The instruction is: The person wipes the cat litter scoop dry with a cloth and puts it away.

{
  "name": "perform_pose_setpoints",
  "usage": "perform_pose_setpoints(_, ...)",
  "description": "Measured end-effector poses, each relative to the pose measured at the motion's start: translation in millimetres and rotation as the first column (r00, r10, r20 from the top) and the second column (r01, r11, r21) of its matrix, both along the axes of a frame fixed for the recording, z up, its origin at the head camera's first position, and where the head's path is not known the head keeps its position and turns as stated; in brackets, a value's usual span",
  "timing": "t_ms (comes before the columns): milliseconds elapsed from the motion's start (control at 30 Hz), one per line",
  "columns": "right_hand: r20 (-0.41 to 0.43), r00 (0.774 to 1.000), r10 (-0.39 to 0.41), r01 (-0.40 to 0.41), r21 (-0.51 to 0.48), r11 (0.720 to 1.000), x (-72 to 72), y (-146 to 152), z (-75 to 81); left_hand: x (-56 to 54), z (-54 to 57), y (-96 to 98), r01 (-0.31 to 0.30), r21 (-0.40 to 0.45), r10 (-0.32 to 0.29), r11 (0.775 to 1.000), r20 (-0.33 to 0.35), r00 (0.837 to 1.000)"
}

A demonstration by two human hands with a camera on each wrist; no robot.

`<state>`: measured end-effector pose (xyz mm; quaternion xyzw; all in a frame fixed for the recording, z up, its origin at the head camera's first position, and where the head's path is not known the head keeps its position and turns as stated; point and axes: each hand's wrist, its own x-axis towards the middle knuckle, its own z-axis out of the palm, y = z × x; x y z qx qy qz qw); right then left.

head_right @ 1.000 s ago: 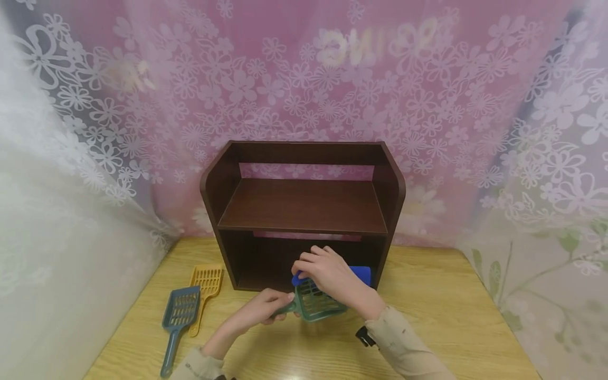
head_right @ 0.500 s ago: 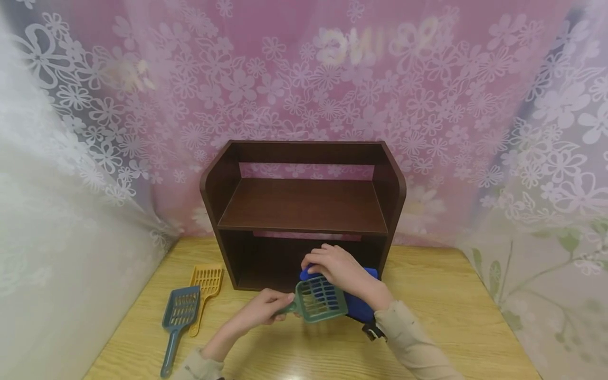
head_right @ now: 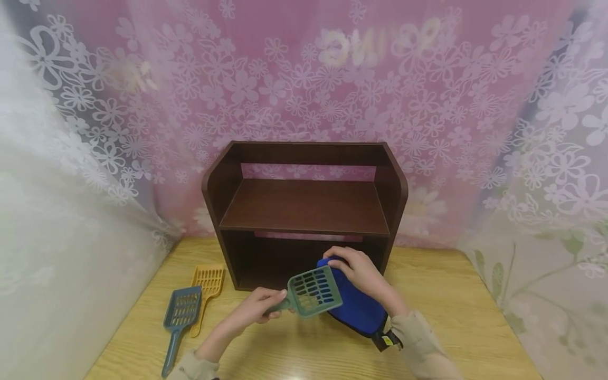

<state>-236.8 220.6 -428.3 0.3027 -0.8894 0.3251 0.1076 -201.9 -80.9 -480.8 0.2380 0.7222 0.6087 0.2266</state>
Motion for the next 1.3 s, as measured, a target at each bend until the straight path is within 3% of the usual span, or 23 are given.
perform_pose_setpoints(233,-0.040,0.997,-0.068,0.065,-0.080,0.995,6.9,5,-15.7,-0.4,1.5,-5.1,-0.045,0.030,0.044,0.999,0.042,0.998)
perform_pose_setpoints(667,-0.122,0.979,-0.162,0.154,-0.075,0.985,26.3,9,-28.4,5.5,16.8,-16.4,-0.143,0.085,0.129,0.986,0.153,0.980)
perform_pose_setpoints(833,-0.195,0.964,-0.183,0.170,-0.082,0.982,30.3,4,-32.3,7.5,26.3,-20.1,-0.167,0.107,0.146,0.980,0.180,0.973)
perform_pose_setpoints(1100,-0.252,0.948,-0.196,0.178,-0.091,0.980,34.5,0,-36.8,10.5,39.7,-24.8,-0.132,0.116,0.112,0.984,0.163,0.980)
perform_pose_setpoints(1300,-0.258,0.947,-0.193,0.177,-0.085,0.981,36.6,0,-38.4,12.4,51.7,-27.1,-0.141,0.115,0.126,0.983,0.126,0.984)
